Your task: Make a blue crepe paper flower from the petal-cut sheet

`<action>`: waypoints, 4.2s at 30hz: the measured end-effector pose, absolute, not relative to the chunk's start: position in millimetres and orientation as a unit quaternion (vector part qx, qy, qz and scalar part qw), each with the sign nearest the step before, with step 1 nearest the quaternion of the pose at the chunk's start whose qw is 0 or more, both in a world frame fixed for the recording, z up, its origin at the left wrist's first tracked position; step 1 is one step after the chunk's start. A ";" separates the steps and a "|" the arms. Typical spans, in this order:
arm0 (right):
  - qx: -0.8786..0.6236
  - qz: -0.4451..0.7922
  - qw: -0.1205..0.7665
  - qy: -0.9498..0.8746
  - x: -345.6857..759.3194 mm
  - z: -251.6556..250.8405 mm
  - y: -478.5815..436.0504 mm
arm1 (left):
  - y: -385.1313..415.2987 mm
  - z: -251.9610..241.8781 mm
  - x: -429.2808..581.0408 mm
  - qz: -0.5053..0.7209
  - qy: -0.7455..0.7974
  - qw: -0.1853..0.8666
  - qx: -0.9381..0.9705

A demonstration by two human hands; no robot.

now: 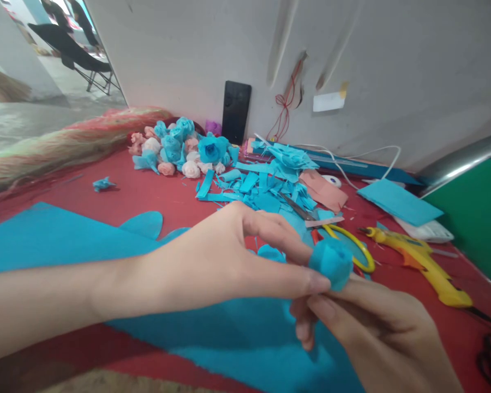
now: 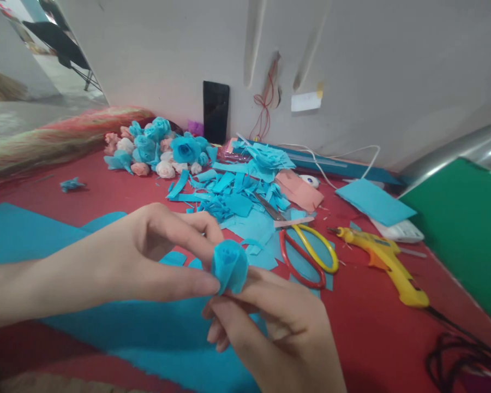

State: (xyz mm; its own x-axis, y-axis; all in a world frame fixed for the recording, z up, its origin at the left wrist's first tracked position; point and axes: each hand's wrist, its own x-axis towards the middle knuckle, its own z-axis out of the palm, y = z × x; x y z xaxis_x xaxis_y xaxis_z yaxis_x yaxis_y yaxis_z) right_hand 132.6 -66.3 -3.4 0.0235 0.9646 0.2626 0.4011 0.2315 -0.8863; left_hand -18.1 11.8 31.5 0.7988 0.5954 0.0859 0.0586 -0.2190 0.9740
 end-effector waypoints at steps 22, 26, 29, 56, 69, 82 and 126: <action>-0.494 0.319 0.493 -0.641 137.6 -4.8 -67.7 | 12.4 23.8 -21.3 0.257 0.195 0.557 0.765; -0.497 0.345 0.497 -0.622 136.6 -5.3 -67.0 | 10.9 22.4 -21.1 0.259 0.208 0.546 0.769; -0.505 0.347 0.499 -0.613 135.0 -4.9 -65.6 | 11.0 22.1 -19.9 0.262 0.214 0.531 0.776; -0.430 0.569 0.507 -0.484 139.8 -1.2 -71.7 | 9.8 15.9 -14.9 0.282 0.177 0.694 0.639; -0.437 0.581 0.487 -0.485 139.1 -3.5 -72.2 | 10.0 11.4 -12.1 0.291 0.150 0.734 0.596; -0.480 0.417 0.505 -0.584 134.0 0.0 -68.0 | 6.7 7.1 -10.3 0.317 0.157 0.715 0.603; -0.368 0.649 0.447 -0.493 139.9 -6.2 -66.2 | 6.9 -7.3 -11.5 0.275 0.127 0.790 0.534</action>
